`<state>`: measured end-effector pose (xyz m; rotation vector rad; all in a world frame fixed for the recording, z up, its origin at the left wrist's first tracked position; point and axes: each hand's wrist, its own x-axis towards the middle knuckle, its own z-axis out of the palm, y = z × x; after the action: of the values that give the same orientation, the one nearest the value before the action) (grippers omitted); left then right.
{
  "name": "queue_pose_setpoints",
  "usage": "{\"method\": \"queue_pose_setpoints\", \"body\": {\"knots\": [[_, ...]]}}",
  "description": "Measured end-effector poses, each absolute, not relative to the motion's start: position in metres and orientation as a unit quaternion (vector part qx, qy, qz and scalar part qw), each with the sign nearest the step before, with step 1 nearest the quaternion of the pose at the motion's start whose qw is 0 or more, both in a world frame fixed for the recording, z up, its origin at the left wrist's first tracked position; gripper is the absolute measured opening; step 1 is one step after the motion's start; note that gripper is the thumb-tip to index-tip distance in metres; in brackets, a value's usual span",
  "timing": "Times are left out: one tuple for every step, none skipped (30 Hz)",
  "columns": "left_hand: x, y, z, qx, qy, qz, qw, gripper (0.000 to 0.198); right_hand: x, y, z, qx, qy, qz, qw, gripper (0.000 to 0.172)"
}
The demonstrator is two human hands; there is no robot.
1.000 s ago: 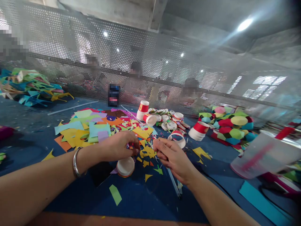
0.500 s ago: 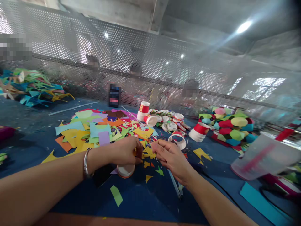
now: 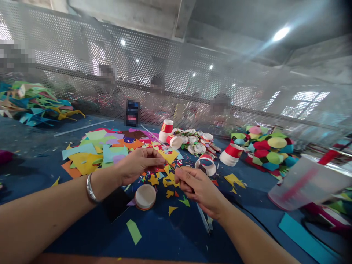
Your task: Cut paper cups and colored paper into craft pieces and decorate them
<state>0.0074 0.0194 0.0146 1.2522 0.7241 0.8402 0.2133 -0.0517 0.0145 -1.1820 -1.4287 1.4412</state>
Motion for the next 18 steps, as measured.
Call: {"method": "queue_pose_setpoints", "body": {"knots": [[0.0079,0.0193,0.0138,0.546,0.314,0.376,0.680,0.020,0.2132,-0.0518,0.0146,-0.463,-0.558,0.570,0.387,0.038],[0.0082,0.0192,0.0131,0.541,0.308,0.376,0.686,0.020,0.2132,-0.0519,0.0147,-0.461,-0.555,0.573,0.389,0.038],[0.0084,0.0190,0.0124,0.541,0.303,0.375,0.689,0.019,0.2131,-0.0520,0.0150,-0.460,-0.553,0.575,0.391,0.038],[0.0086,0.0189,0.0119,0.543,0.299,0.373,0.690,0.019,0.2130,-0.0522,0.0153,-0.458,-0.550,0.577,0.393,0.038],[0.0087,0.0186,0.0115,0.546,0.294,0.371,0.691,0.019,0.2129,-0.0523,0.0156,-0.457,-0.548,0.580,0.394,0.038],[0.0089,0.0181,0.0113,0.549,0.289,0.370,0.692,0.020,0.2128,-0.0525,0.0159,-0.455,-0.545,0.583,0.395,0.038],[0.0092,0.0175,0.0114,0.552,0.284,0.368,0.692,0.020,0.2128,-0.0526,0.0161,-0.454,-0.542,0.587,0.395,0.038],[0.0095,0.0167,0.0116,0.553,0.281,0.368,0.693,0.020,0.2128,-0.0527,0.0162,-0.451,-0.539,0.591,0.395,0.039],[0.0098,0.0157,0.0120,0.553,0.280,0.367,0.693,0.020,0.2130,-0.0528,0.0163,-0.448,-0.537,0.595,0.395,0.039],[0.0103,0.0147,0.0125,0.555,0.280,0.365,0.693,0.021,0.2131,-0.0528,0.0163,-0.445,-0.536,0.599,0.395,0.038],[0.0108,0.0136,0.0130,0.557,0.281,0.363,0.692,0.021,0.2134,-0.0529,0.0162,-0.442,-0.535,0.603,0.394,0.039],[0.0113,0.0127,0.0133,0.560,0.281,0.360,0.691,0.021,0.2136,-0.0529,0.0161,-0.440,-0.533,0.606,0.394,0.039],[0.0118,0.0121,0.0135,0.562,0.281,0.358,0.691,0.022,0.2139,-0.0529,0.0160,-0.439,-0.532,0.609,0.392,0.039],[0.0122,0.0117,0.0134,0.562,0.281,0.359,0.691,0.022,0.2142,-0.0529,0.0160,-0.438,-0.531,0.612,0.390,0.039],[0.0126,0.0117,0.0131,0.559,0.280,0.361,0.692,0.023,0.2145,-0.0529,0.0159,-0.438,-0.529,0.614,0.390,0.039],[0.0129,0.0119,0.0126,0.553,0.278,0.366,0.695,0.023,0.2147,-0.0528,0.0159,-0.437,-0.528,0.615,0.390,0.040],[0.0131,0.0124,0.0119,0.547,0.276,0.371,0.698,0.024,0.2149,-0.0528,0.0158,-0.437,-0.528,0.615,0.390,0.040],[0.0133,0.0130,0.0112,0.541,0.274,0.376,0.700,0.024,0.2151,-0.0527,0.0158,-0.436,-0.527,0.616,0.391,0.040]]}}
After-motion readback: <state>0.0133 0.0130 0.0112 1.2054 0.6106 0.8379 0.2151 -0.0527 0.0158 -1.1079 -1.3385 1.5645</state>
